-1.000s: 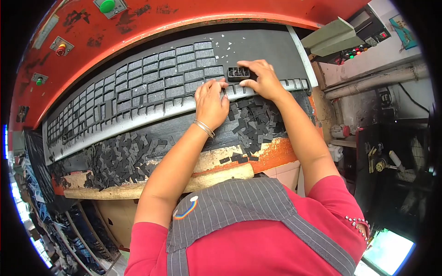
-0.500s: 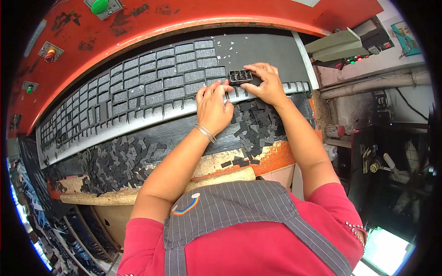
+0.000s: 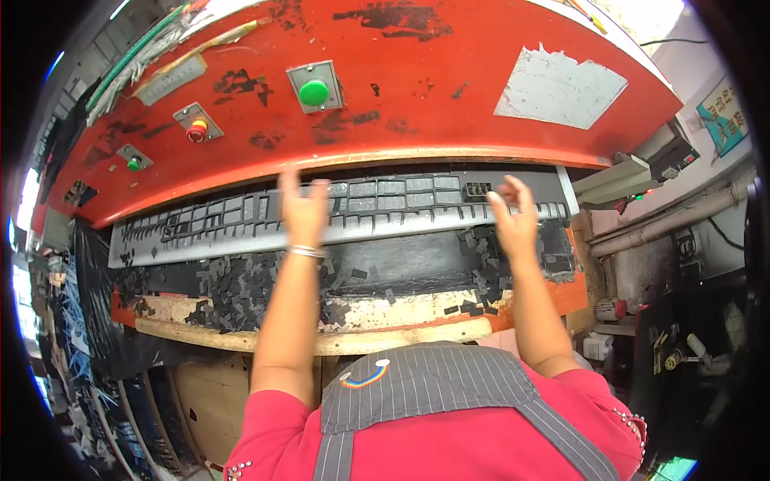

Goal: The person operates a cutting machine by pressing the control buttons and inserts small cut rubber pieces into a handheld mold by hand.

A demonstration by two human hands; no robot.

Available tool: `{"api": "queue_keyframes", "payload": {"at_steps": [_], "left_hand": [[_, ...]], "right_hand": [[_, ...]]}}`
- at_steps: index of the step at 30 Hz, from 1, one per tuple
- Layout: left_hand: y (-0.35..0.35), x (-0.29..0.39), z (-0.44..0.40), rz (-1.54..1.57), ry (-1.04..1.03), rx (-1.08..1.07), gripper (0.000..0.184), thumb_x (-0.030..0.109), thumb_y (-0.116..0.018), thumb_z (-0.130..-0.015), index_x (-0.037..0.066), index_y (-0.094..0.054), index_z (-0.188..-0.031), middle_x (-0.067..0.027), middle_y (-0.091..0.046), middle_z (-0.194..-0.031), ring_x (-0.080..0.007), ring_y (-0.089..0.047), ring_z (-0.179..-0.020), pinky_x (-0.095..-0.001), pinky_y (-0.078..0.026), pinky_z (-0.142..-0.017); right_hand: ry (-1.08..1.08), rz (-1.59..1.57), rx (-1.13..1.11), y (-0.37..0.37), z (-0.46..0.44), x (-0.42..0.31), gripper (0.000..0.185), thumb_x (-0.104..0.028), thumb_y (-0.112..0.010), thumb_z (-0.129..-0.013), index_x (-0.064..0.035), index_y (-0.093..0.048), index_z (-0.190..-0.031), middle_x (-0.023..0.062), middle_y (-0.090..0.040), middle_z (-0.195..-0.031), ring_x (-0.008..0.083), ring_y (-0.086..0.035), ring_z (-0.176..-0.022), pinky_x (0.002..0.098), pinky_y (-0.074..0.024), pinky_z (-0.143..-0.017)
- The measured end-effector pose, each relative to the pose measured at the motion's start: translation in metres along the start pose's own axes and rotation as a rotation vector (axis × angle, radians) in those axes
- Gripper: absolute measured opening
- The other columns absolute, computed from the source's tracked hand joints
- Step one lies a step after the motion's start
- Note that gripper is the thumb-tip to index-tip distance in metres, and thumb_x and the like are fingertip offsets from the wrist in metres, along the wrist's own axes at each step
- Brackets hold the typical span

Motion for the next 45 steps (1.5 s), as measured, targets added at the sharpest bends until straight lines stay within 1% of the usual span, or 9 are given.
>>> {"api": "queue_keyframes", "payload": {"at_steps": [6,7,11,16,27,30,36,43,45], "left_hand": [[0.219,-0.080,-0.096,-0.200,0.066,0.415,0.076,0.030,-0.072,-0.089,-0.010,-0.041,-0.145,-0.0235,-0.043,-0.153,-0.0313,-0.042,-0.141,-0.0404,-0.031,-0.117],[0.248,-0.084,-0.111,-0.187,0.004,0.462,0.078,0.030,-0.074,-0.088,-0.012,-0.041,-0.145,-0.0246,-0.044,-0.151,-0.0324,-0.043,-0.139,-0.0403,-0.031,-0.117],[0.323,-0.054,-0.122,-0.467,-0.163,0.875,0.080,0.032,-0.072,-0.086,-0.015,-0.040,-0.142,-0.0443,-0.024,-0.153,-0.0482,-0.027,-0.147,-0.0448,-0.023,-0.119],[0.359,-0.082,-0.129,-0.418,0.009,0.374,0.071,0.028,-0.064,-0.088,-0.003,-0.044,-0.149,-0.0273,-0.034,-0.158,-0.0325,-0.034,-0.148,-0.0398,-0.026,-0.118],[0.081,0.023,0.200,-0.164,-0.069,-0.458,0.031,0.013,-0.075,-0.082,0.004,-0.073,-0.111,-0.0152,-0.072,-0.115,-0.0289,-0.068,-0.109,-0.0383,-0.052,-0.098],[0.025,0.072,0.262,-0.267,-0.351,-0.630,0.029,0.018,-0.075,-0.085,0.003,-0.073,-0.110,-0.0159,-0.072,-0.113,-0.0315,-0.068,-0.105,-0.0378,-0.053,-0.093],[0.019,0.070,0.262,-0.417,-0.312,-0.606,0.020,0.023,-0.073,-0.086,0.004,-0.075,-0.093,-0.0138,-0.072,-0.090,-0.0328,-0.066,-0.088,-0.0403,-0.052,-0.081],[-0.006,0.050,0.233,-0.386,0.146,-0.814,0.023,0.023,-0.076,-0.084,0.003,-0.075,-0.094,-0.0129,-0.071,-0.088,-0.0329,-0.066,-0.092,-0.0399,-0.052,-0.083],[-0.022,0.055,0.210,-0.413,-0.100,-0.676,0.028,0.025,-0.078,-0.082,0.005,-0.073,-0.101,-0.0116,-0.069,-0.093,-0.0323,-0.064,-0.097,-0.0410,-0.052,-0.085]], "right_hand": [[0.282,-0.225,-0.399,-0.115,0.025,-0.156,0.052,-0.035,-0.081,-0.084,-0.0056,-0.060,-0.122,0.0169,-0.067,-0.104,0.0276,-0.069,-0.093,0.0384,-0.0552,-0.080],[0.400,-0.228,-0.351,-0.118,0.026,-0.189,0.045,-0.028,-0.082,-0.085,-0.0043,-0.059,-0.115,0.0068,-0.064,-0.092,0.0142,-0.065,-0.082,0.0308,-0.0538,-0.071],[0.592,-0.224,-0.133,-0.132,0.030,-0.256,0.038,-0.032,-0.079,-0.085,-0.0089,-0.054,-0.102,0.0064,-0.064,-0.076,0.0271,-0.067,-0.067,0.0384,-0.0524,-0.058],[0.475,-0.008,-0.219,-0.142,0.021,-0.243,0.029,-0.031,-0.071,-0.090,-0.0096,-0.053,-0.097,0.0114,-0.068,-0.076,0.0347,-0.068,-0.071,0.0456,-0.0509,-0.057],[0.486,0.371,-0.950,-0.054,0.217,-0.093,0.058,-0.048,-0.079,-0.077,-0.0040,-0.065,-0.113,0.0133,-0.065,-0.108,0.0333,-0.061,-0.110,0.0441,-0.0470,-0.093],[0.571,0.497,-0.646,-0.029,0.237,-0.073,0.030,-0.019,-0.071,-0.078,-0.0036,-0.065,-0.103,0.0131,-0.063,-0.098,0.0320,-0.059,-0.098,0.0407,-0.0473,-0.087],[0.529,0.481,-0.574,-0.043,0.235,-0.083,0.018,-0.006,-0.064,-0.073,-0.0040,-0.064,-0.091,0.0123,-0.061,-0.090,0.0300,-0.059,-0.094,0.0404,-0.0472,-0.083],[0.329,0.288,-1.160,-0.037,0.206,-0.075,0.050,-0.028,-0.080,-0.079,-0.0030,-0.067,-0.120,0.0158,-0.068,-0.110,0.0339,-0.061,-0.111,0.0418,-0.0481,-0.099],[0.100,0.185,-1.168,-0.035,0.158,-0.065,0.042,-0.027,-0.078,-0.083,-0.0035,-0.069,-0.117,0.0170,-0.070,-0.113,0.0348,-0.063,-0.112,0.0430,-0.0498,-0.098]]}}
Point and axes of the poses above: each hand's wrist, its own z-axis away from the middle knuckle, its own y-axis out of the back of the hand, x = y × z, the point moved 7 cm from there along -z, towards the middle knuckle
